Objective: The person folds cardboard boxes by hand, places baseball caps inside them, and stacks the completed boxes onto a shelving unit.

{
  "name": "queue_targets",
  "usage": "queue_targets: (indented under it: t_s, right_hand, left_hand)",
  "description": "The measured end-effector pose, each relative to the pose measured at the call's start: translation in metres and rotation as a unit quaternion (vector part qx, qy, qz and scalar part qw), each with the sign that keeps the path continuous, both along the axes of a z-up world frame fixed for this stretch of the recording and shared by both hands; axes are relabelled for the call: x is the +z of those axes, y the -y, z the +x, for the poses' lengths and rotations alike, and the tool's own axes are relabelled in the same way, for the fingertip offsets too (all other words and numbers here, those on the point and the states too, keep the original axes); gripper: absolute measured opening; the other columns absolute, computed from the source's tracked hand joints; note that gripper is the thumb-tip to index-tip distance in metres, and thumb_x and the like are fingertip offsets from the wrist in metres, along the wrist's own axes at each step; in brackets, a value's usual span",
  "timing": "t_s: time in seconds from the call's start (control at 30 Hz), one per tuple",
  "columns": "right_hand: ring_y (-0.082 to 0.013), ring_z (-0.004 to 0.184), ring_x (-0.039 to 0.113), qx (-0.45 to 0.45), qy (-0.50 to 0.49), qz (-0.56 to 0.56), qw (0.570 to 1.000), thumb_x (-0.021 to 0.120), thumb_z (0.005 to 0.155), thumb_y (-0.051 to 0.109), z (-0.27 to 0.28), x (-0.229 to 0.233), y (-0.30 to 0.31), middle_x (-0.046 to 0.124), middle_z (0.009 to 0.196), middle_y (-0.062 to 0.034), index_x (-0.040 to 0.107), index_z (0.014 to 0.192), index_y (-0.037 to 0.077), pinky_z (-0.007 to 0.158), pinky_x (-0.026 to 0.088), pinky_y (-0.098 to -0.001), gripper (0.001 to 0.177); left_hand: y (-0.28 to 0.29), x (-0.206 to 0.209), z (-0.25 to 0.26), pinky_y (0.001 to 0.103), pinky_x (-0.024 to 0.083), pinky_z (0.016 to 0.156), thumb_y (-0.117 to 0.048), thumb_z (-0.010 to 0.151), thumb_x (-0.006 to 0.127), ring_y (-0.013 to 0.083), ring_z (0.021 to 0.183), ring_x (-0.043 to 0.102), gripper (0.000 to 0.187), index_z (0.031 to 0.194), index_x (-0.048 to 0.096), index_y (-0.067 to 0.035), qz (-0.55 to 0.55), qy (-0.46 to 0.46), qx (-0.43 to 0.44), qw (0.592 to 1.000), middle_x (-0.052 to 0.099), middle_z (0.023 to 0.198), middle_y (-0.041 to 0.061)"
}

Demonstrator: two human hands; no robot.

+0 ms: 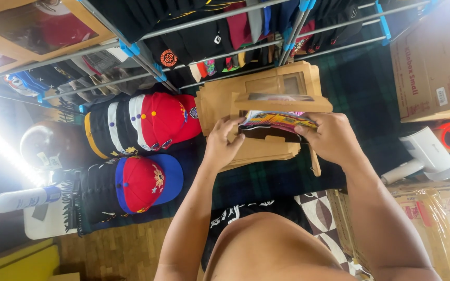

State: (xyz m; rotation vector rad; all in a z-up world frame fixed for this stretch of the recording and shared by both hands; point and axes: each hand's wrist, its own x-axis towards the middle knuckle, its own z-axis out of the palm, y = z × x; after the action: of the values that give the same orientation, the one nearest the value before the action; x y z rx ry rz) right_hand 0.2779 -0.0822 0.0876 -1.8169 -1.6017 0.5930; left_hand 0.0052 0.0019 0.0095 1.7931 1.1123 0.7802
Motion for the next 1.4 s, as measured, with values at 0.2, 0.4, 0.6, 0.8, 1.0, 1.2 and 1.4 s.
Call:
queue_targets:
  t_s: [0.2, 0.4, 0.6, 0.8, 1.0, 1.2, 1.4]
  right_hand:
    - [-0.0304, 0.078, 0.073, 0.004, 0.197, 0.048, 0.979, 0.079, 0.083, 0.029, -0.005, -0.043, -0.007, 0.071, 0.076, -0.0007, 0.079, 0.102, 0.019, 0.072, 0.059, -0.0399, 0.021]
    - [-0.0287, 0.075, 0.071, 0.137, 0.053, 0.091, 0.985, 0.072, 0.082, 0.011, -0.014, -0.063, -0.015, 0.066, 0.072, -0.0063, 0.072, 0.09, 0.008, 0.081, 0.055, -0.0313, 0.009]
    - [-0.026, 0.068, 0.068, 0.108, -0.002, 0.067, 0.992, 0.066, 0.09, 0.019, -0.037, -0.001, -0.017, 0.063, 0.065, -0.0016, 0.07, 0.082, 0.009, 0.07, 0.053, -0.0333, 0.014]
    - [-0.0235, 0.071, 0.07, 0.03, 0.173, 0.056, 0.983, 0.071, 0.094, 0.046, -0.034, -0.017, -0.017, 0.066, 0.07, 0.0038, 0.08, 0.081, 0.028, 0.057, 0.053, -0.033, 0.024]
    - [-0.0481, 0.119, 0.052, -0.002, 0.184, -0.064, 0.981, 0.071, 0.07, 0.018, -0.033, -0.039, -0.031, 0.044, 0.131, -0.0172, 0.067, 0.136, 0.011, 0.085, 0.058, -0.0565, 0.067]
    - [-0.0384, 0.079, 0.075, -0.035, 0.24, -0.061, 0.968, 0.06, 0.091, 0.025, -0.044, -0.065, -0.054, 0.062, 0.093, -0.0047, 0.067, 0.126, 0.028, 0.07, 0.061, -0.0489, 0.036]
    - [-0.0421, 0.086, 0.074, -0.06, 0.109, -0.092, 0.988, 0.061, 0.096, 0.039, -0.061, -0.047, -0.054, 0.076, 0.088, -0.0098, 0.062, 0.123, 0.03, 0.081, 0.056, -0.0555, 0.029]
  left_hand:
    - [0.001, -0.003, 0.01, 0.055, 0.058, 0.093, -0.021, 0.087, 0.06, 0.0381, 0.12, 0.066, 0.054, 0.139, 0.063, -0.036, 0.039, -0.208, 0.001, 0.977, 0.054, 0.146, 0.011]
    - [-0.002, -0.037, 0.007, 0.036, 0.062, 0.063, -0.014, 0.082, 0.065, 0.031, 0.078, 0.073, 0.03, 0.108, 0.076, -0.01, 0.05, -0.101, 0.04, 0.993, 0.067, 0.106, 0.007]
    - [0.015, 0.018, 0.005, 0.04, 0.062, 0.064, -0.006, 0.088, 0.057, 0.0368, 0.081, 0.071, 0.036, 0.12, 0.073, -0.01, 0.07, -0.119, 0.071, 0.988, 0.059, 0.096, 0.006]
    - [0.036, 0.031, -0.03, 0.055, 0.059, 0.074, -0.017, 0.076, 0.065, 0.045, 0.087, 0.071, 0.045, 0.121, 0.062, -0.012, 0.045, -0.344, 0.064, 0.936, 0.063, 0.108, 0.012]
    - [0.034, 0.034, -0.024, 0.049, 0.059, 0.075, -0.018, 0.075, 0.07, 0.04, 0.086, 0.072, 0.046, 0.119, 0.064, -0.007, 0.019, -0.399, 0.081, 0.913, 0.062, 0.101, 0.011]
    - [0.014, 0.092, -0.005, 0.059, 0.055, 0.083, -0.019, 0.085, 0.059, 0.053, 0.092, 0.071, 0.081, 0.16, 0.031, -0.007, -0.004, -0.389, -0.011, 0.921, 0.072, 0.093, 0.032]
    - [0.005, 0.013, -0.022, 0.054, 0.057, 0.081, -0.027, 0.085, 0.064, 0.0457, 0.09, 0.072, 0.065, 0.148, 0.055, -0.014, 0.003, -0.262, 0.075, 0.962, 0.075, 0.092, 0.022]
